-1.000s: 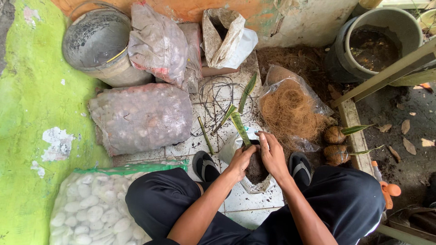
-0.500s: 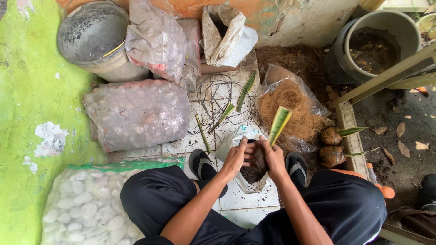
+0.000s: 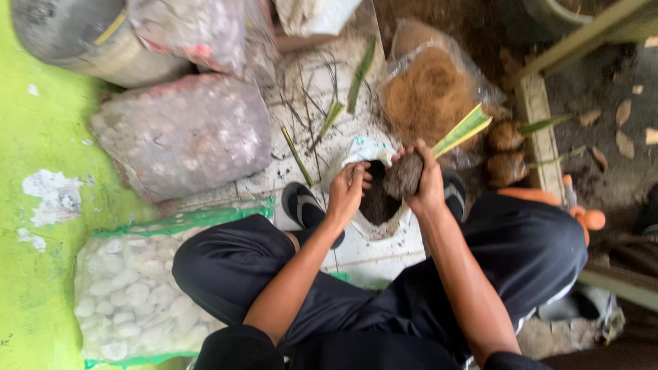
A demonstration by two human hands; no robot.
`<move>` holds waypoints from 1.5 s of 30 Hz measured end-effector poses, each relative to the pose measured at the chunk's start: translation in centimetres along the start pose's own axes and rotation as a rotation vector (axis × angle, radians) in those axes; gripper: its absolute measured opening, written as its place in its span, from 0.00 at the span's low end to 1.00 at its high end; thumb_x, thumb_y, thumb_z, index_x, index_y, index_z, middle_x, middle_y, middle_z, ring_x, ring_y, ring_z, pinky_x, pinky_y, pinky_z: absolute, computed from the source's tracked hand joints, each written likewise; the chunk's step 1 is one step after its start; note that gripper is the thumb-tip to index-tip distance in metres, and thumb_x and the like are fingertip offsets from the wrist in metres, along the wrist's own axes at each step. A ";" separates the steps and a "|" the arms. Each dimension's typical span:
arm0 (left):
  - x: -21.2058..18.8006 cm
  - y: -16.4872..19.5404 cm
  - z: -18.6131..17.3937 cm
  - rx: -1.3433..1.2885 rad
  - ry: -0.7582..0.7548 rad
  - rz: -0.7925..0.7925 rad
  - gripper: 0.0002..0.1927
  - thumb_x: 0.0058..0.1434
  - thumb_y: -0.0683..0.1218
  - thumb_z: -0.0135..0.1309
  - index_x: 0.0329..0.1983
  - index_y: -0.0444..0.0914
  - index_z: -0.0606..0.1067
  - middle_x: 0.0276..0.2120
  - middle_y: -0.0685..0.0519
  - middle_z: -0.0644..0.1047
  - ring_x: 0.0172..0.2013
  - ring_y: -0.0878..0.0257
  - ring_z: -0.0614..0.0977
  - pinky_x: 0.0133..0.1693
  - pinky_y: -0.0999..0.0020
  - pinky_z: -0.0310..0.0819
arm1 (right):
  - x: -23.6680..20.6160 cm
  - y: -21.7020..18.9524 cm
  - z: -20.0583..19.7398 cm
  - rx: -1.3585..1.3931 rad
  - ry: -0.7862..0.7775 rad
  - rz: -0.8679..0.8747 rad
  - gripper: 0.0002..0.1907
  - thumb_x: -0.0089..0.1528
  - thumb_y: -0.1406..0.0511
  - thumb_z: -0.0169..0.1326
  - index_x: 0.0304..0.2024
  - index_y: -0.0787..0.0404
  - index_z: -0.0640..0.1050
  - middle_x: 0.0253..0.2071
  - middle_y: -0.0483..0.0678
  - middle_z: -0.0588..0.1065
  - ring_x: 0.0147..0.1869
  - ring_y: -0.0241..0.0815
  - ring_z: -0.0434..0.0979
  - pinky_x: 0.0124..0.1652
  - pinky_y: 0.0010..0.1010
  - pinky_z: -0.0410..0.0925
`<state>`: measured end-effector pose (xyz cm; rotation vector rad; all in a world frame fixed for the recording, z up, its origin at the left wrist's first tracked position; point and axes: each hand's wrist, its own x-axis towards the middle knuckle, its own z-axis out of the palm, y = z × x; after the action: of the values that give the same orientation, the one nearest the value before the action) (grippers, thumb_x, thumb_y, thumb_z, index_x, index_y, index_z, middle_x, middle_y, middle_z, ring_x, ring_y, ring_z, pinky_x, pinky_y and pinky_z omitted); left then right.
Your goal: The person sits on the floor and wraps a plant cutting with soil and fibrous material by hand. They repeatedly add soil, press it around the cutting, and adjust the wrapping to form a compact ball.
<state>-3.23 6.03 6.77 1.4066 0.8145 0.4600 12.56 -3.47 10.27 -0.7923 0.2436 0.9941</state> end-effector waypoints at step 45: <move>-3.6 -13.2 5.1 1.130 -0.637 0.136 0.48 0.58 0.55 0.56 0.78 0.39 0.49 0.75 0.45 0.52 0.70 0.45 0.60 0.58 0.31 0.59 | -1.6 -0.5 2.4 0.325 0.044 0.090 0.14 0.68 0.56 0.51 0.33 0.57 0.74 0.36 0.47 0.76 0.43 0.46 0.78 0.53 0.47 0.70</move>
<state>-4.19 -1.91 -5.44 2.4680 0.4194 -0.4531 11.72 -3.06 13.06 -0.5106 0.4695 0.9903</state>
